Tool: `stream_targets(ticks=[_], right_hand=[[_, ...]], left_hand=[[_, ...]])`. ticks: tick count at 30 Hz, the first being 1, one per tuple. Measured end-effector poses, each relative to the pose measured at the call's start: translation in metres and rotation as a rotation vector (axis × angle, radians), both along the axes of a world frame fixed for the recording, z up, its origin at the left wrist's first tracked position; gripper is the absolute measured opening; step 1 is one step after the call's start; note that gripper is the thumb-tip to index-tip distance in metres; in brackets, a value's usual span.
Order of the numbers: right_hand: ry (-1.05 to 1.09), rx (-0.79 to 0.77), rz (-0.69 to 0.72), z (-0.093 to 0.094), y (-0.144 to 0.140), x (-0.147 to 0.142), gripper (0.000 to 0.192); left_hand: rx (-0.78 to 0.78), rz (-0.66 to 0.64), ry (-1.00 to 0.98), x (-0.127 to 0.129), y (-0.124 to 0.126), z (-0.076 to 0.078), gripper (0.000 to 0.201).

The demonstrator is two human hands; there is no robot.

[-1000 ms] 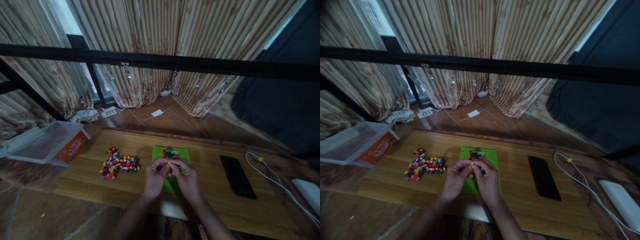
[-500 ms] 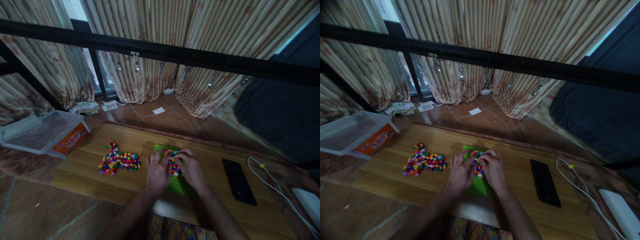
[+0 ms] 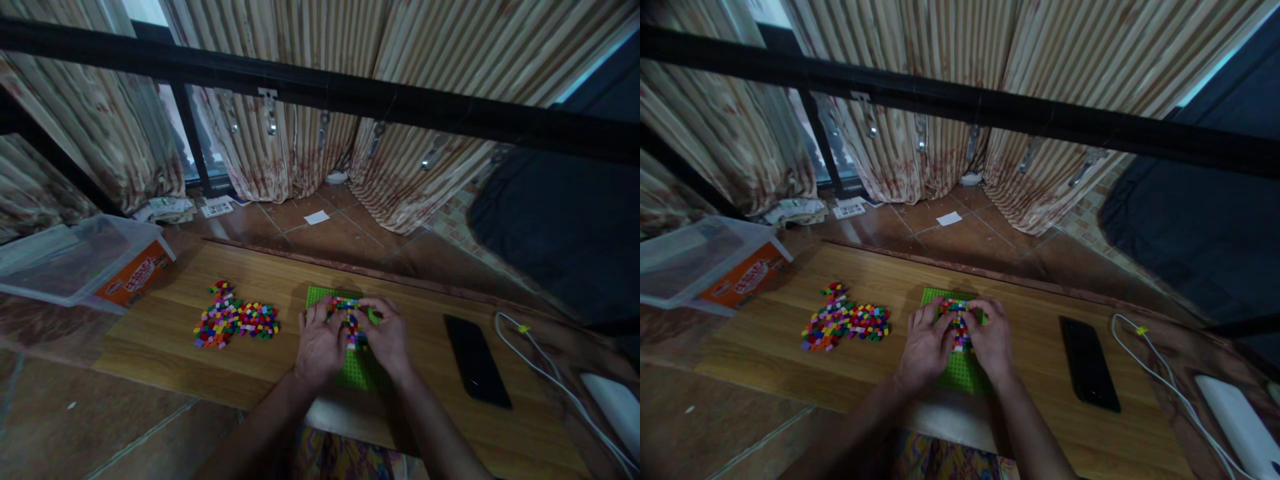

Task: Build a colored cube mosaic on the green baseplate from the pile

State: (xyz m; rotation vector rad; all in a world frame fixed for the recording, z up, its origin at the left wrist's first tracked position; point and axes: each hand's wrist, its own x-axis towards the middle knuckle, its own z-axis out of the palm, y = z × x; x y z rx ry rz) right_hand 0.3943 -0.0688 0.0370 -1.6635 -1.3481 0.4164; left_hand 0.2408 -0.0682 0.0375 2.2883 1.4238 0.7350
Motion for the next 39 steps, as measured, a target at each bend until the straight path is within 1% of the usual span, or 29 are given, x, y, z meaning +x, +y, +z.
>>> stream_targets(ticks=[2,4,6,8,11,18,30,35,39], right_hand=[[0.078,-0.02,-0.11,-0.009,-0.002,0.0,0.037],[0.155,-0.036,-0.183,-0.019,-0.002,-0.002,0.05],[0.2,-0.048,-0.193,-0.028,0.001,-0.005,0.056],[0.21,-0.067,-0.187,-0.033,0.004,-0.01,0.059],[0.206,-0.099,-0.169,-0.036,0.007,-0.015,0.058],[0.23,-0.071,-0.129,-0.033,0.007,-0.018,0.049],[0.306,-0.123,-0.15,-0.033,0.011,-0.019,0.053],[0.286,-0.068,-0.144,-0.033,0.014,-0.019,0.048],[0.348,-0.038,-0.126,-0.036,0.014,-0.018,0.049]], left_hand=[[-0.001,0.0,-0.006,0.0,0.0,-0.001,0.035],[0.004,-0.006,-0.009,0.0,-0.001,-0.001,0.036],[0.009,-0.01,-0.007,0.0,-0.001,-0.001,0.036],[0.011,-0.01,0.003,0.0,-0.001,-0.002,0.036],[0.02,-0.009,0.018,0.0,-0.001,-0.003,0.037],[0.015,-0.006,0.021,0.001,-0.002,-0.003,0.039],[0.025,0.001,0.032,0.002,-0.004,-0.003,0.039],[0.038,0.014,0.035,0.001,-0.005,0.001,0.036],[0.036,0.009,0.038,-0.003,-0.007,0.005,0.036]])
